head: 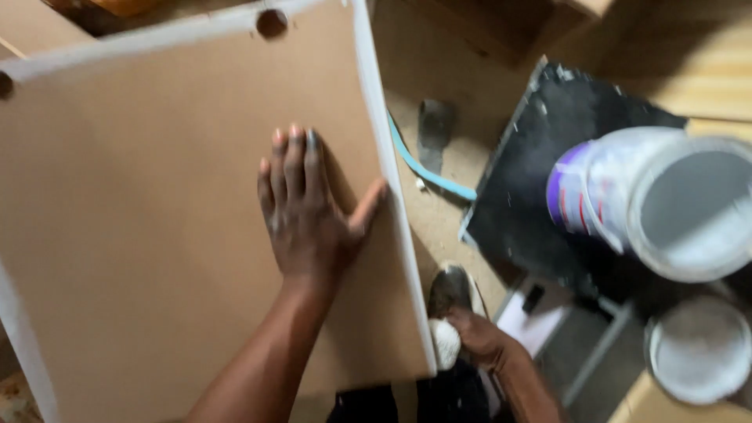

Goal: Painting the edges of wooden furniture panels using a sponge applicator and white paint.

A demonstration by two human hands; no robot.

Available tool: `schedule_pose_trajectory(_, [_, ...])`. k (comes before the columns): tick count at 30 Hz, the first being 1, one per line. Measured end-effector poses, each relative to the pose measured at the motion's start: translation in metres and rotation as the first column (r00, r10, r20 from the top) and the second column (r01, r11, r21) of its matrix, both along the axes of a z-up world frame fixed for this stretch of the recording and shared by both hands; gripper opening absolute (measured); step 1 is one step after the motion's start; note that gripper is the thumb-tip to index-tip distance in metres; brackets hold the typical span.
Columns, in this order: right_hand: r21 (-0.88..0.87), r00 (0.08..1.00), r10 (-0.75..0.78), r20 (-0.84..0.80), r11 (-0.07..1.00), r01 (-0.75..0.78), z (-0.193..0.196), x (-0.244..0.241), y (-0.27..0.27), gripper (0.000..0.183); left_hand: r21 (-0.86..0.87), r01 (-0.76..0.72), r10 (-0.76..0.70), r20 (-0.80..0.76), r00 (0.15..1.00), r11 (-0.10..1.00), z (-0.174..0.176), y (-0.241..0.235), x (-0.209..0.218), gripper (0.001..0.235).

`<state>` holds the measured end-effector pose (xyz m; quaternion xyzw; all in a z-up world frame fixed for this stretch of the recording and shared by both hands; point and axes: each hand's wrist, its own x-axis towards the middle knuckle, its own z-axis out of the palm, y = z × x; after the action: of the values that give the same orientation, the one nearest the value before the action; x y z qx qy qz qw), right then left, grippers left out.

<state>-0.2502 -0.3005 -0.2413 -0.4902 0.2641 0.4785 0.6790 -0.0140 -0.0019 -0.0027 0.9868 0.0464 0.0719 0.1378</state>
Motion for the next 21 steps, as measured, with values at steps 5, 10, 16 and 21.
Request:
schedule_pose_trajectory(5, [-0.167, 0.983, -0.150, -0.106, 0.977, 0.132, 0.128, -0.015, 0.005, 0.026, -0.033, 0.005, -0.005, 0.010, 1.000, 0.999, -0.007, 0.003, -0.020, 0.087])
schedule_pose_trajectory(10, [-0.299, 0.806, -0.591, 0.040, 0.762, 0.574, 0.192, -0.065, 0.040, 0.043, -0.157, 0.080, -0.091, -0.064, 0.994, 0.984, 0.010, 0.015, -0.109, 0.074])
schedule_pose_trajectory(16, [-0.148, 0.889, -0.360, 0.283, 0.900, 0.411, 0.254, -0.036, 0.177, 0.038, -0.368, 0.003, 0.006, 0.025, 1.000, 0.930, 0.027, 0.065, -0.215, 0.052])
schedule_pose_trajectory(21, [-0.073, 0.572, -0.809, 0.136, 0.568, 0.820, 0.243, -0.002, 0.238, 0.037, -0.244, -0.969, 0.705, -0.681, 0.199, 0.038, 0.078, 0.090, -0.245, 0.036])
